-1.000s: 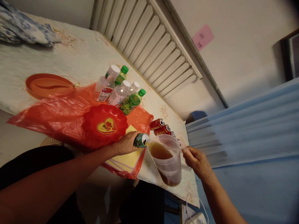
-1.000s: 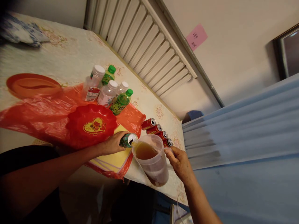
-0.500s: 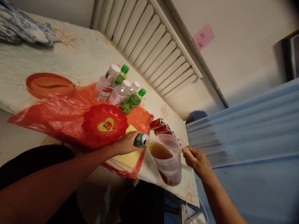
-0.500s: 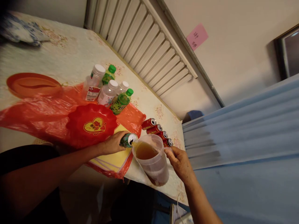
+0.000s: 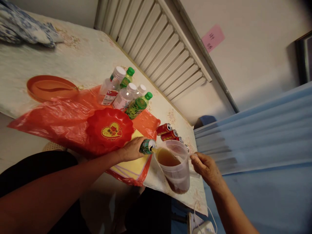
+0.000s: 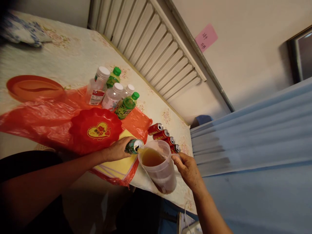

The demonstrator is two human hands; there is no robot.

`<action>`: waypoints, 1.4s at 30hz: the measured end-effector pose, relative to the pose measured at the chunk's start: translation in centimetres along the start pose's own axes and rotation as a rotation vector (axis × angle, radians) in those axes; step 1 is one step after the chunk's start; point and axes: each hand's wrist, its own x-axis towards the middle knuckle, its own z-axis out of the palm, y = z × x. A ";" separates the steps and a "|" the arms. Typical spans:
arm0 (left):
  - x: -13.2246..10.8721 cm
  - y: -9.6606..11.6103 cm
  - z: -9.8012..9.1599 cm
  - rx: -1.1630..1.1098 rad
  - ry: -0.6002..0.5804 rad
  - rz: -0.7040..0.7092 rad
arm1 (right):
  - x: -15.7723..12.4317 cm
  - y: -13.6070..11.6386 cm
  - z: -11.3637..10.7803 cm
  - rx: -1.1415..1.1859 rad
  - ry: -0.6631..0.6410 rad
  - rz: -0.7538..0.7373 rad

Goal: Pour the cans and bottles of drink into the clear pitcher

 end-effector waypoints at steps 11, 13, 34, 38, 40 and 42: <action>0.0 -0.1 0.0 0.024 -0.007 -0.008 | 0.0 0.1 0.0 -0.022 0.007 -0.015; 0.0 -0.2 0.1 0.039 -0.012 -0.015 | 0.1 0.1 0.0 -0.025 0.005 -0.014; -0.1 0.3 -0.2 0.081 -0.037 -0.038 | 0.0 0.7 0.1 -0.041 -0.011 -0.016; -0.1 0.7 -0.4 0.087 -0.049 -0.046 | 0.0 0.5 0.1 -0.036 -0.024 -0.011; -0.2 0.9 -0.5 0.100 -0.058 -0.050 | 0.1 0.4 0.2 -0.033 -0.028 -0.007; -0.2 1.0 -0.6 0.111 -0.063 -0.058 | 0.1 0.5 0.2 -0.031 -0.027 -0.007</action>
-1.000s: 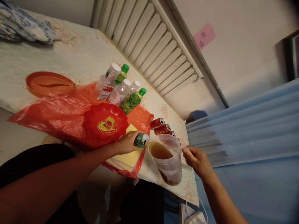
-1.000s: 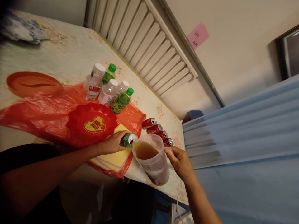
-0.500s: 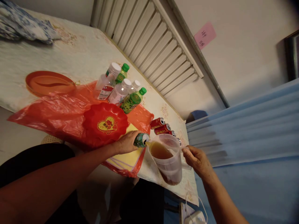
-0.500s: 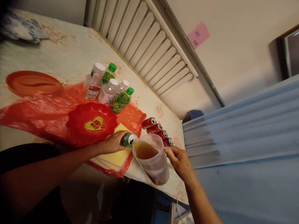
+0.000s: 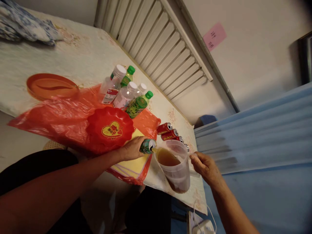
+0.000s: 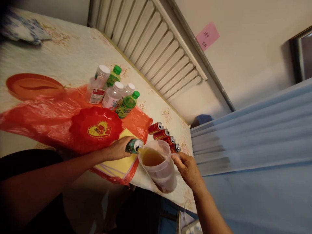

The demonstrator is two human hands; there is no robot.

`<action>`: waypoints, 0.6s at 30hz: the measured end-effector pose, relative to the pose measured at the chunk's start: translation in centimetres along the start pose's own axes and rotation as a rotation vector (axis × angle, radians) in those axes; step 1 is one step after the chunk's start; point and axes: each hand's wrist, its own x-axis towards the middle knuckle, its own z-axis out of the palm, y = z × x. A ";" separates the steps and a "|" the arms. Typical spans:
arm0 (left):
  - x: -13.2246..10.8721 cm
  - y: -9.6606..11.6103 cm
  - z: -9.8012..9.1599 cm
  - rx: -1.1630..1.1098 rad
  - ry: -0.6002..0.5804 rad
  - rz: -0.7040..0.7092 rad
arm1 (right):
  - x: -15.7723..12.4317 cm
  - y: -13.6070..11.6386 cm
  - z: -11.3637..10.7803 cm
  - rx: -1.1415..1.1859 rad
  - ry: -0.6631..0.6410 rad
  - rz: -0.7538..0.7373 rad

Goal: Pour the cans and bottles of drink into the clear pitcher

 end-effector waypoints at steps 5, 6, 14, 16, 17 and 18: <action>0.0 0.1 0.0 -0.007 -0.002 0.004 | 0.1 0.4 0.0 0.013 -0.004 0.000; 0.0 0.0 0.0 -0.006 -0.003 0.005 | 0.1 0.4 0.0 0.012 -0.004 0.000; 0.1 -0.4 0.4 -0.011 0.016 0.027 | 0.0 0.2 0.0 -0.001 0.005 -0.018; 0.1 -0.5 0.5 -0.011 0.019 0.031 | 0.0 0.2 0.0 -0.001 0.001 -0.016; 0.1 -0.5 0.5 -0.011 0.019 0.032 | 0.0 0.3 0.0 -0.001 0.000 -0.015; 0.1 -0.6 0.5 -0.010 0.018 0.035 | 0.0 0.3 0.0 -0.004 0.000 -0.015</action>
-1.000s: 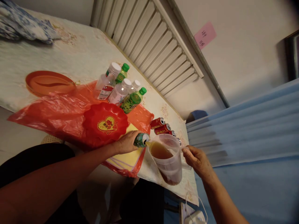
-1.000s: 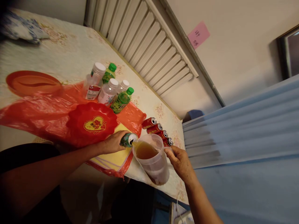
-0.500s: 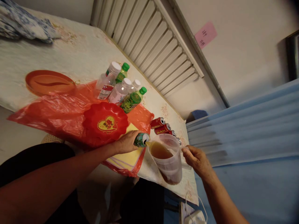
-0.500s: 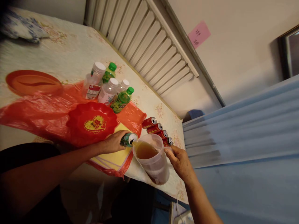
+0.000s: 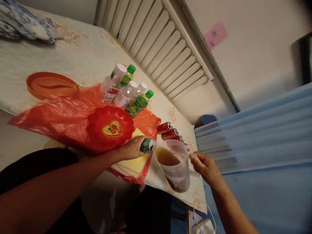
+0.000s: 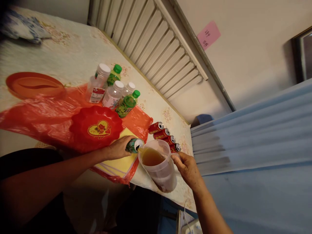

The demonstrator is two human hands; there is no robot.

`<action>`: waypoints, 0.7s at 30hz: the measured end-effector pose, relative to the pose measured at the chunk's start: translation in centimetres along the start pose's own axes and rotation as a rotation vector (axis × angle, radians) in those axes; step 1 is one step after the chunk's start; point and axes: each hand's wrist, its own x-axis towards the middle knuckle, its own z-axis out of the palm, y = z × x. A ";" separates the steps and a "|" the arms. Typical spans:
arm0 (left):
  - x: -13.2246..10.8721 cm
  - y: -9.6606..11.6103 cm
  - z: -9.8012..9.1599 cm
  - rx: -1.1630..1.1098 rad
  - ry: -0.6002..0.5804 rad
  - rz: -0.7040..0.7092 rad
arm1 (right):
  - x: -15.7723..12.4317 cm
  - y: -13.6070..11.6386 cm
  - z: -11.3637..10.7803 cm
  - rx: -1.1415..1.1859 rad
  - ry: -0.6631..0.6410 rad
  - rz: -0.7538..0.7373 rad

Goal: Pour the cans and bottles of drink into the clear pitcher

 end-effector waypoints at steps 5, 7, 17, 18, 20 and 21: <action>0.0 -0.1 0.1 0.005 0.000 0.003 | 0.0 -0.1 0.0 -0.011 0.002 -0.006; -0.1 -0.1 0.0 0.007 -0.001 -0.003 | 0.0 -0.2 0.1 -0.003 0.004 -0.009; 0.0 0.1 -0.1 0.014 -0.008 -0.008 | -0.2 0.7 0.6 0.070 -0.005 0.008; 0.0 0.1 -0.1 0.015 -0.011 -0.014 | -0.2 0.8 0.6 0.082 -0.003 0.010; 0.0 0.2 -0.1 0.012 -0.016 -0.026 | -0.2 1.1 0.8 0.101 0.007 0.013; 0.0 0.3 -0.1 0.007 -0.016 -0.032 | -0.2 1.2 0.9 0.107 0.012 0.015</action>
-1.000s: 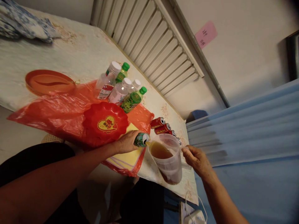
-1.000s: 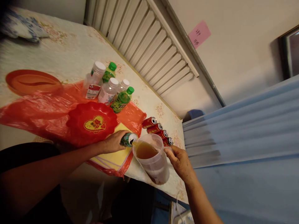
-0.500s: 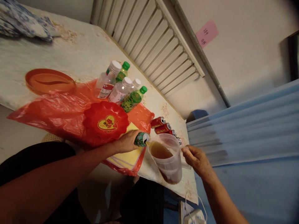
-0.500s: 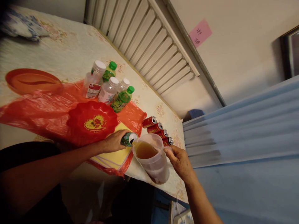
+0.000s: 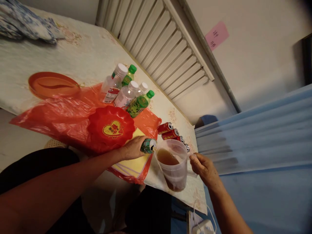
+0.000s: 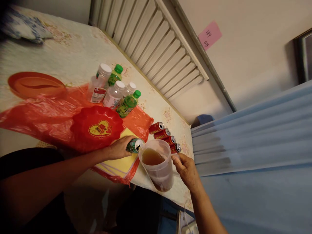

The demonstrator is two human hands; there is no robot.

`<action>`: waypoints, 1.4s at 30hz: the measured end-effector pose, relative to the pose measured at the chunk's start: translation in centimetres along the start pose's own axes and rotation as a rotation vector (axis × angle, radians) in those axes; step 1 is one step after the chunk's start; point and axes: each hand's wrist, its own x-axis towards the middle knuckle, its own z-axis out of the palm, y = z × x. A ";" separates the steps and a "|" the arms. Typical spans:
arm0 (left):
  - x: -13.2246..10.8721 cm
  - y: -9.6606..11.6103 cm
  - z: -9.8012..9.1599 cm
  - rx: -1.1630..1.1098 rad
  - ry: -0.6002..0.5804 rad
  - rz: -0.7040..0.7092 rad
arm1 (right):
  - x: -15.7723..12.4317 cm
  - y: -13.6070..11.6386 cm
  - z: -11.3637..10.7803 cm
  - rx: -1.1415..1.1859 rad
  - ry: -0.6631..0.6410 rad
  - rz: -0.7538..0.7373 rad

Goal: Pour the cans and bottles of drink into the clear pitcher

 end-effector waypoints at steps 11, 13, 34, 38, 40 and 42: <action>-0.1 0.2 -0.3 -0.039 -0.008 -0.003 | -0.3 1.6 0.8 0.106 0.060 -0.022; -0.2 0.3 -0.3 -0.055 0.003 0.012 | -0.3 1.8 0.9 0.164 0.091 -0.015; -1.0 1.1 -1.0 -0.162 0.043 0.015 | 2.4 -0.1 1.5 0.711 0.425 -0.123; -1.5 1.1 -1.3 -0.195 0.056 0.044 | 3.4 -1.6 1.8 0.726 0.453 -0.157; -1.7 1.2 -1.5 -0.206 0.048 0.049 | 3.9 -2.5 2.1 0.752 0.465 -0.168; -2.0 1.4 -1.8 -0.209 0.038 0.040 | 4.3 -3.2 2.5 0.790 0.474 -0.178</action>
